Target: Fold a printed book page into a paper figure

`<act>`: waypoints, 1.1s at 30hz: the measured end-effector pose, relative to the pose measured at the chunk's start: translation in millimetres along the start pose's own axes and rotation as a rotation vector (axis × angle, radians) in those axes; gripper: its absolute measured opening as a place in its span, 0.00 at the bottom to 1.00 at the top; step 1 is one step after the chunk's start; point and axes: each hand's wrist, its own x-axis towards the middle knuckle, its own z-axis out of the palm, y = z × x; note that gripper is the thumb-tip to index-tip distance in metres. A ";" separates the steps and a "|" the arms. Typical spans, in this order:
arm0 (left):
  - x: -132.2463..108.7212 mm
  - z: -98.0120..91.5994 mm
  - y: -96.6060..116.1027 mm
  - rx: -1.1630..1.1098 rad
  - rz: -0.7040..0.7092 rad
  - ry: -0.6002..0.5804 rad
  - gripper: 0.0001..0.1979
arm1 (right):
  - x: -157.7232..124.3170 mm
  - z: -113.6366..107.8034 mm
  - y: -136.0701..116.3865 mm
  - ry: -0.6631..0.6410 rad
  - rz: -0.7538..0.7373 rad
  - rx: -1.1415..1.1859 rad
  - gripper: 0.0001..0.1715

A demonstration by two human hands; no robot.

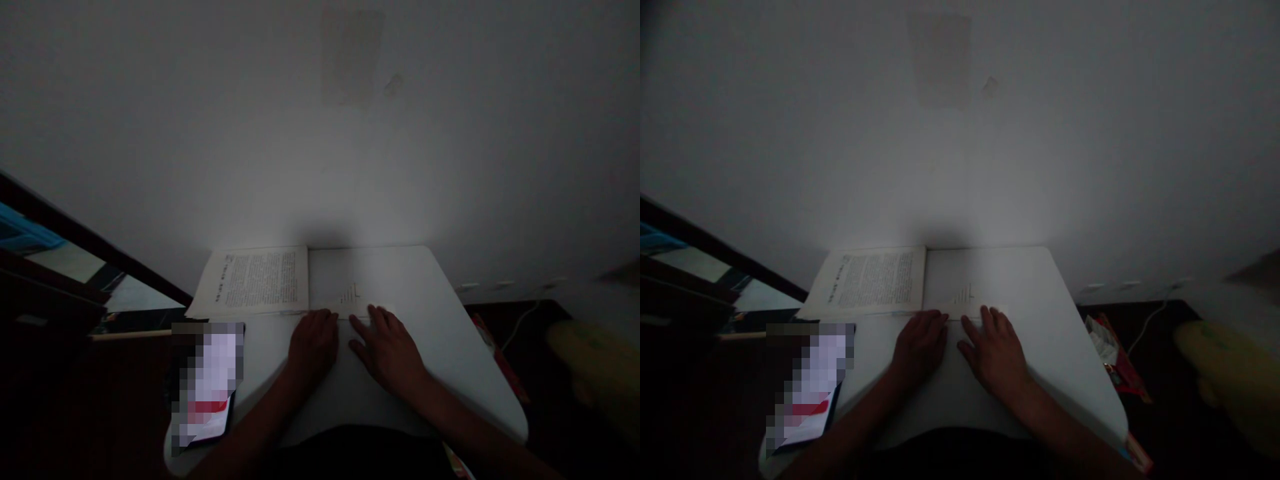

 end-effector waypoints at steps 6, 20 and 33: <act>-5.0 10.5 15.8 -0.027 0.071 -0.121 0.20 | -0.7 3.9 1.8 0.021 0.004 -0.008 0.25; -4.4 -5.1 19.9 -0.030 -0.073 -0.142 0.22 | 51.5 -8.1 29.6 -0.127 0.050 0.139 0.30; -8.5 -1.0 20.1 -0.042 -0.080 -0.118 0.22 | 93.2 -4.2 45.0 -0.338 0.037 0.264 0.47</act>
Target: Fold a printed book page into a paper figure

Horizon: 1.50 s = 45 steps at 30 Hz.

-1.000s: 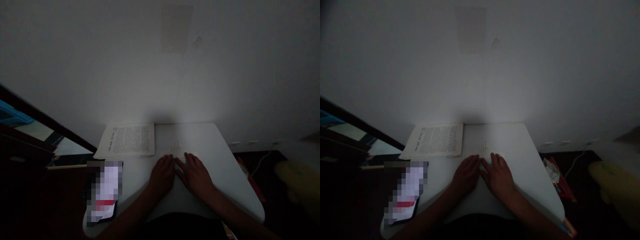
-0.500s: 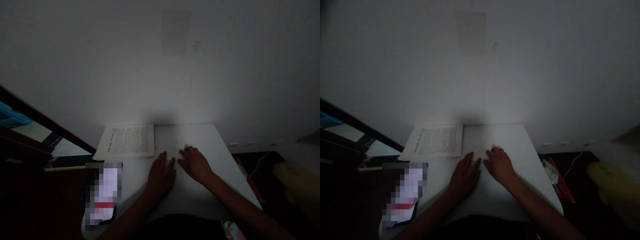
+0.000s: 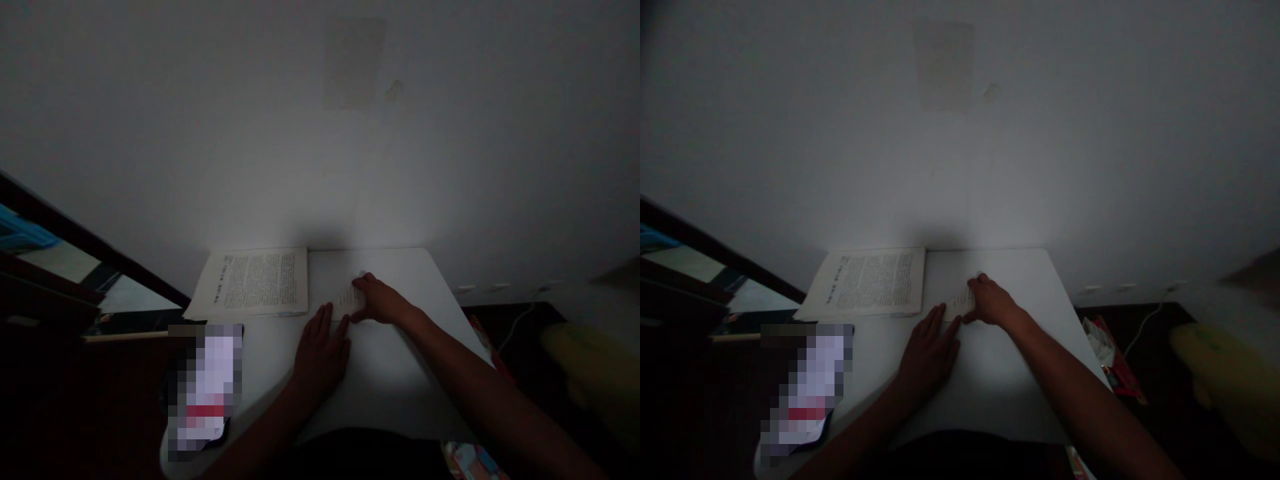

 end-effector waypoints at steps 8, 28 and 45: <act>-0.7 -4.2 -2.3 -0.033 0.016 -0.020 0.23 | 1.7 -8.6 -2.6 0.073 0.005 0.101 0.32; 0.7 -12.5 -32.8 -0.441 -0.073 0.007 0.18 | -94.4 -18.1 -3.0 0.156 -0.323 0.104 0.11; 10.5 -7.0 -33.8 -0.416 -0.077 0.023 0.09 | -105.9 42.7 -23.6 0.272 -0.186 -0.030 0.27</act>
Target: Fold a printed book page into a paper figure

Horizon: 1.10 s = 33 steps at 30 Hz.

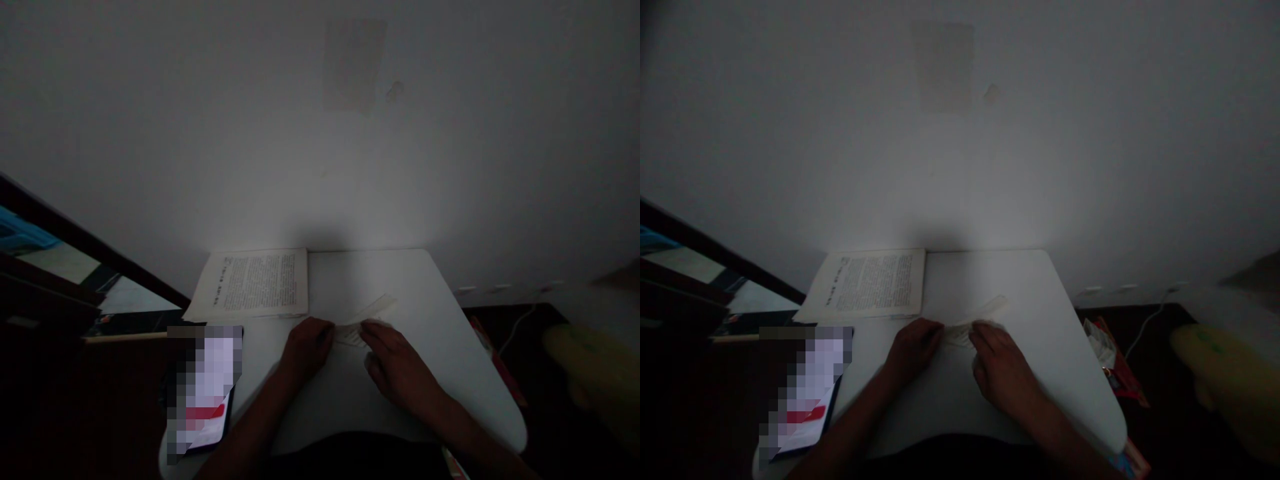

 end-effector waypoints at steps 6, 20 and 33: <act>5.9 -4.4 5.9 -0.105 -0.156 0.042 0.08 | 17.4 10.7 -7.5 0.022 -0.059 0.071 0.24; 2.4 -8.2 -2.7 -0.154 -0.182 -0.037 0.13 | 32.5 23.1 -0.2 0.126 -0.212 0.076 0.09; 3.6 -8.0 -1.7 -0.038 -0.148 -0.133 0.14 | 44.5 24.3 -9.8 0.105 0.093 0.216 0.04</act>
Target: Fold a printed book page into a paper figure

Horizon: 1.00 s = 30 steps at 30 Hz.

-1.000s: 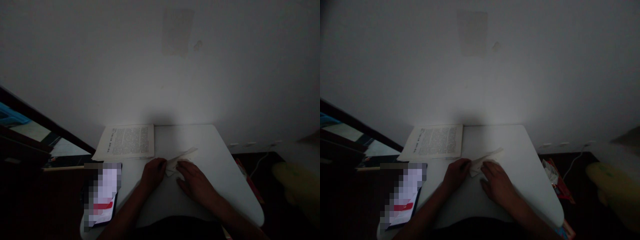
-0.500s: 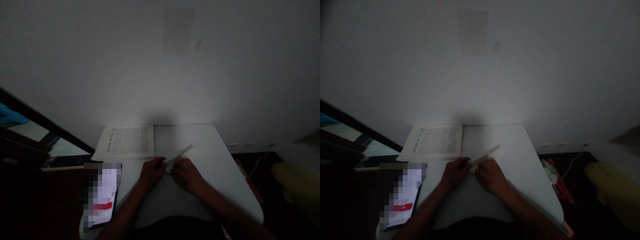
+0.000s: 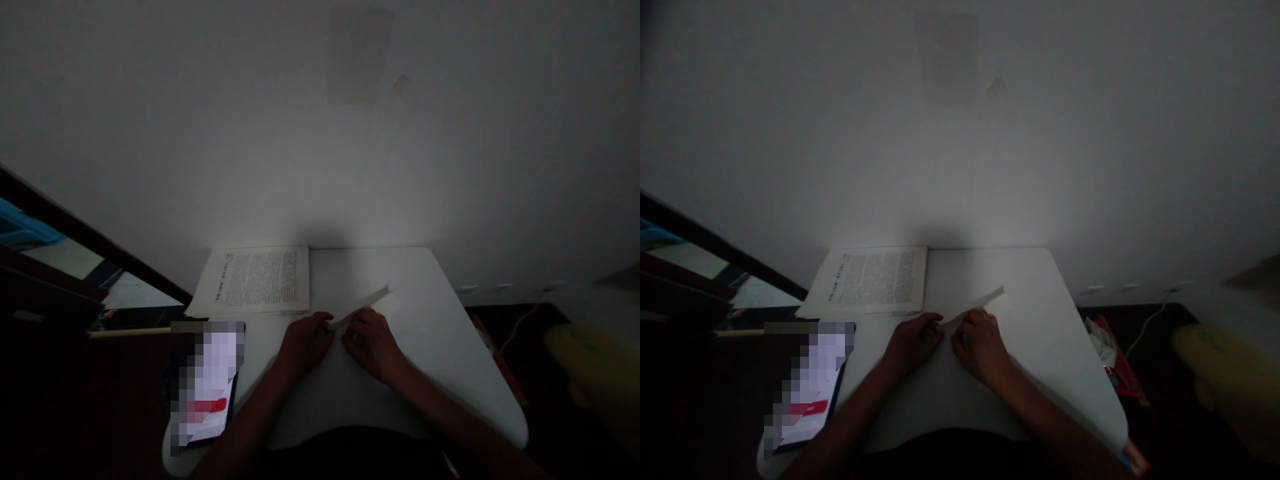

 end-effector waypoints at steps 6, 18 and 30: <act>0.6 -0.9 1.3 -0.003 0.001 -0.011 0.15 | 4.5 1.8 1.1 -0.047 0.067 0.011 0.03; 12.8 -12.4 17.2 0.104 -0.141 -0.161 0.13 | 5.4 1.2 -0.3 -0.053 0.077 0.002 0.05; 27.8 -17.0 23.0 0.281 -0.184 -0.301 0.12 | 12.1 -2.5 2.3 -0.056 0.111 0.062 0.09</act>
